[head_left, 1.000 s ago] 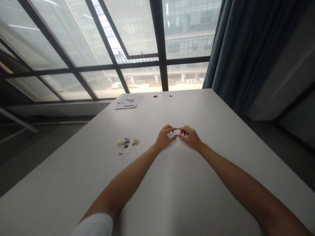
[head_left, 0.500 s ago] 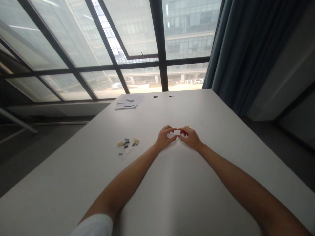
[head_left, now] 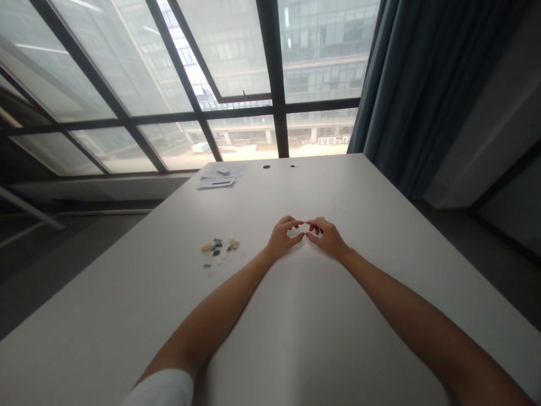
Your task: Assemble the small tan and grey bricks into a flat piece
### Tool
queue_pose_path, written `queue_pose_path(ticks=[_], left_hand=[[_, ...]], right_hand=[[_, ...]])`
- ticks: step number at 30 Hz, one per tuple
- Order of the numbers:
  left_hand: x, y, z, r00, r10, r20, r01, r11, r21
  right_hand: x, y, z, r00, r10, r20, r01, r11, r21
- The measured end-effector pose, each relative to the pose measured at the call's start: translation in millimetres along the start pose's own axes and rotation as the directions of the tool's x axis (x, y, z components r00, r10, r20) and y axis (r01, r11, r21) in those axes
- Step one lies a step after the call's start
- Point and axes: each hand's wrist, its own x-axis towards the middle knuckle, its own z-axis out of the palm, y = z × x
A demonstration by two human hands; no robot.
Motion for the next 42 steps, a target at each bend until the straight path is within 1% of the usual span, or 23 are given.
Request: queue_pose_path(ticks=[11, 20, 28, 42], left_hand=[[0.7, 3.3, -1.5, 1.0, -0.002, -0.005, 0.002, 1.0, -0.008], [0.0, 0.3, -0.8, 1.0, 0.01, -0.002, -0.01, 1.0, -0.002], [0.8, -1.1, -0.2, 1.0, 0.0, -0.005, 0.0, 1.0, 0.011], [0.9, 0.3, -1.3, 1.0, 0.008, -0.005, -0.008, 1.0, 0.006]], right_hand=[[0.5, -0.3, -0.2, 1.0, -0.005, -0.008, 0.005, 1.0, -0.016], [1.6, -4.2, -1.1, 1.0, -0.004, -0.022, 0.004, 1.0, -0.004], [0.9, 1.2, 2.0, 1.0, 0.003, -0.021, -0.003, 1.0, -0.007], [1.2, -0.3, 1.2, 1.0, 0.01, -0.015, -0.01, 1.0, -0.002]])
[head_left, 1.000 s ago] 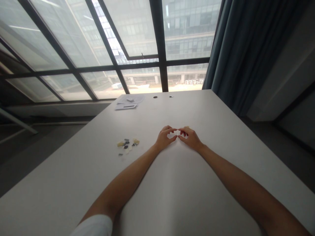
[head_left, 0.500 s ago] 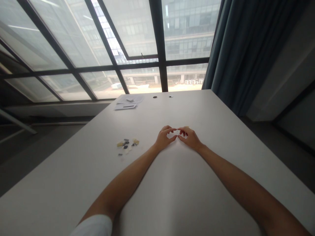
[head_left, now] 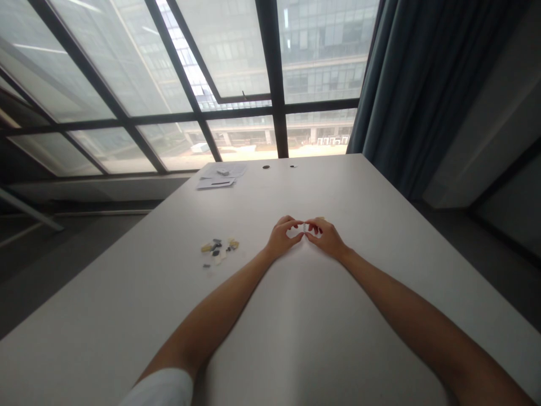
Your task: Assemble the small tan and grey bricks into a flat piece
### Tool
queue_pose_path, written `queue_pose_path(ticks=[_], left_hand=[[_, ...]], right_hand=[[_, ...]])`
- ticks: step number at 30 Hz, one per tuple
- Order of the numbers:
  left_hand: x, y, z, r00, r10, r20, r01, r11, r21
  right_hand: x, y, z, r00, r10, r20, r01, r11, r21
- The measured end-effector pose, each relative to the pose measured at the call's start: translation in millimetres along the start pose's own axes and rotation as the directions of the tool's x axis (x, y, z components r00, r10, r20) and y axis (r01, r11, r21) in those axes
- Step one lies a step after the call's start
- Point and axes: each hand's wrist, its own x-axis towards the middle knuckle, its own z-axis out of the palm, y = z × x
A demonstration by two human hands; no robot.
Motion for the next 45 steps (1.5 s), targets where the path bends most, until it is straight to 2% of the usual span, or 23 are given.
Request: queue_pose_path(ticks=[8, 12, 16, 19, 22, 26, 32, 37, 45], left_hand=[[-0.2, -3.4, 0.6, 1.0, -0.006, 0.004, 0.006, 1.0, 0.009], [0.0, -6.7, 1.5, 1.0, -0.022, 0.0, 0.022, 1.0, 0.003], [0.5, -8.1, 2.8, 0.999, -0.044, -0.025, 0.044, 0.999, 0.006], [0.7, -8.7, 3.8, 0.999, -0.04, -0.028, 0.041, 0.999, 0.015], [0.9, -9.6, 4.3, 0.999, -0.036, -0.023, 0.037, 0.999, 0.037], [1.2, -10.5, 3.8, 0.999, -0.041, -0.013, 0.041, 0.997, 0.058], [1.6, -9.5, 3.7, 0.998, -0.061, -0.005, 0.061, 0.997, 0.043], [1.5, -9.2, 4.5, 0.998, -0.063, 0.0, 0.063, 0.997, 0.048], [2.1, -8.6, 3.8, 0.998, -0.059, 0.005, 0.059, 0.997, 0.055]], right_hand=[[0.3, -1.2, 0.7, 1.0, 0.008, -0.015, -0.008, 1.0, 0.008], [8.1, -3.2, -2.8, 0.99, 0.111, -0.081, -0.104, 0.991, 0.085], [25.9, -0.6, -24.4, 0.922, 0.307, -0.236, -0.267, 0.945, 0.186], [36.0, 11.8, -48.9, 0.886, 0.36, -0.293, -0.316, 0.93, 0.186], [35.6, 33.4, -68.3, 0.88, 0.354, -0.317, -0.338, 0.935, 0.106], [23.7, 65.0, -77.2, 0.891, 0.372, -0.261, -0.398, 0.916, -0.052], [7.1, 92.6, -73.0, 0.896, 0.439, -0.07, -0.443, 0.87, -0.216], [0.8, 97.9, -69.5, 0.884, 0.466, 0.03, -0.431, 0.84, -0.331], [2.2, 92.1, -69.2, 0.849, 0.524, 0.066, -0.456, 0.79, -0.41]])
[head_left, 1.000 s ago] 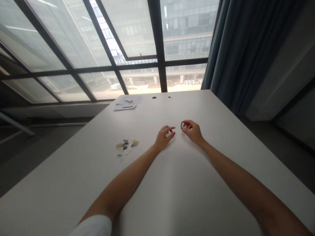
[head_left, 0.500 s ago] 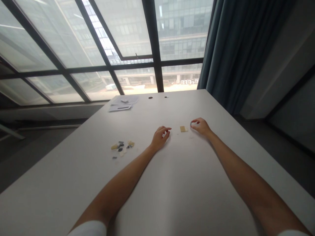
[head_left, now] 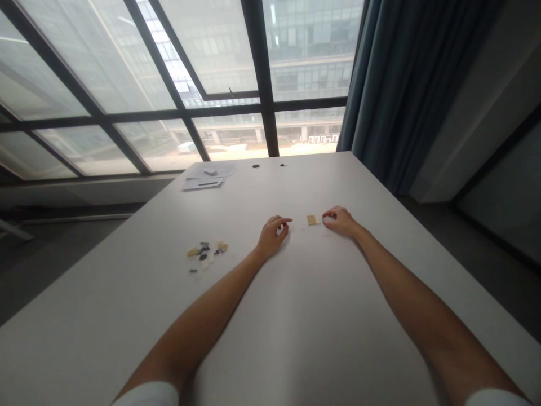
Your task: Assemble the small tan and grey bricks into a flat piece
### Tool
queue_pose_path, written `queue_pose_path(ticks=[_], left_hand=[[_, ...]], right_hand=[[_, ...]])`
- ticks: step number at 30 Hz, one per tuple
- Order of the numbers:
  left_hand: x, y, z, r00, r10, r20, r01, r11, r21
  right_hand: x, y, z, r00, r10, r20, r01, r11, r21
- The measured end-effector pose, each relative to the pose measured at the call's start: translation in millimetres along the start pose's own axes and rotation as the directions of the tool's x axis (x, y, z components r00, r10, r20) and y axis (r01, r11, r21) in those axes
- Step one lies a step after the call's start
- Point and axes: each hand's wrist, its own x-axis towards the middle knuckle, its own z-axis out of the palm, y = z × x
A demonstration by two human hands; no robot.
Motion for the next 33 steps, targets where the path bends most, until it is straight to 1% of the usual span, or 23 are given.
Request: queue_pose_path(ticks=[4, 7, 10, 12, 17, 23, 33], left_hand=[[-0.3, -0.6, 0.0, 1.0, -0.001, -0.005, 0.001, 1.0, 0.015], [-0.2, -1.4, 0.1, 1.0, 0.0, -0.01, 0.0, 1.0, 0.017], [0.3, -0.9, -0.3, 1.0, -0.001, -0.012, 0.001, 1.0, 0.014], [0.6, 0.1, -0.7, 1.0, 0.0, -0.009, 0.0, 1.0, 0.016], [0.7, 1.7, -0.7, 1.0, 0.0, -0.007, 0.0, 1.0, 0.014], [0.3, 3.0, -0.3, 1.0, -0.002, -0.007, 0.002, 1.0, 0.021], [1.2, 4.6, -1.0, 1.0, 0.002, -0.007, -0.002, 1.0, 0.013]], right_hand=[[1.5, 2.2, 0.0, 1.0, -0.012, 0.014, 0.011, 1.0, 0.005], [3.3, 5.2, 0.5, 0.999, -0.025, 0.028, 0.024, 0.998, 0.051], [3.8, 6.0, -0.7, 1.0, -0.017, -0.011, 0.018, 0.993, 0.117], [2.6, 4.0, -2.5, 0.999, 0.002, -0.043, 0.004, 0.991, 0.13], [-4.0, -7.2, -5.3, 0.999, 0.042, -0.02, -0.04, 0.996, 0.081], [-8.4, -18.3, -4.5, 0.996, 0.07, -0.053, -0.07, 0.997, -0.011], [-9.8, -25.4, -3.4, 0.995, 0.06, -0.075, -0.062, 0.998, -0.027]])
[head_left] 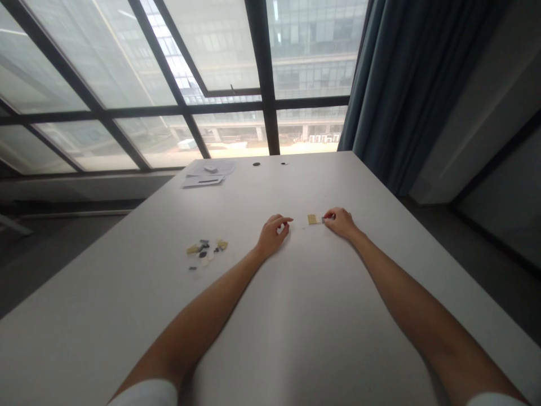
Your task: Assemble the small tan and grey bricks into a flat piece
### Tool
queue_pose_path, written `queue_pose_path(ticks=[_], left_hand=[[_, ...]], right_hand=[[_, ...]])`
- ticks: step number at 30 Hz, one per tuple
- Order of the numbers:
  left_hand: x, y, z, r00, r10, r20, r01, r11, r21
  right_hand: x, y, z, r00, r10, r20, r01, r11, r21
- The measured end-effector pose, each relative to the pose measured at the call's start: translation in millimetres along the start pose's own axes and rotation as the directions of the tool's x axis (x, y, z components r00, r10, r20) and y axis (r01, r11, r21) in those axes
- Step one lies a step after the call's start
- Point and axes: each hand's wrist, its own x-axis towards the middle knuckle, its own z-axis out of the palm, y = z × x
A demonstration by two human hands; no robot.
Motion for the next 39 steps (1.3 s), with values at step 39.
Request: queue_pose_path(ticks=[39], left_hand=[[0.3, 1.8, -0.5, 1.0, -0.013, 0.006, 0.013, 1.0, -0.002]], right_hand=[[2.6, 3.4, 6.8, 0.998, -0.06, -0.033, 0.061, 0.998, 0.007]])
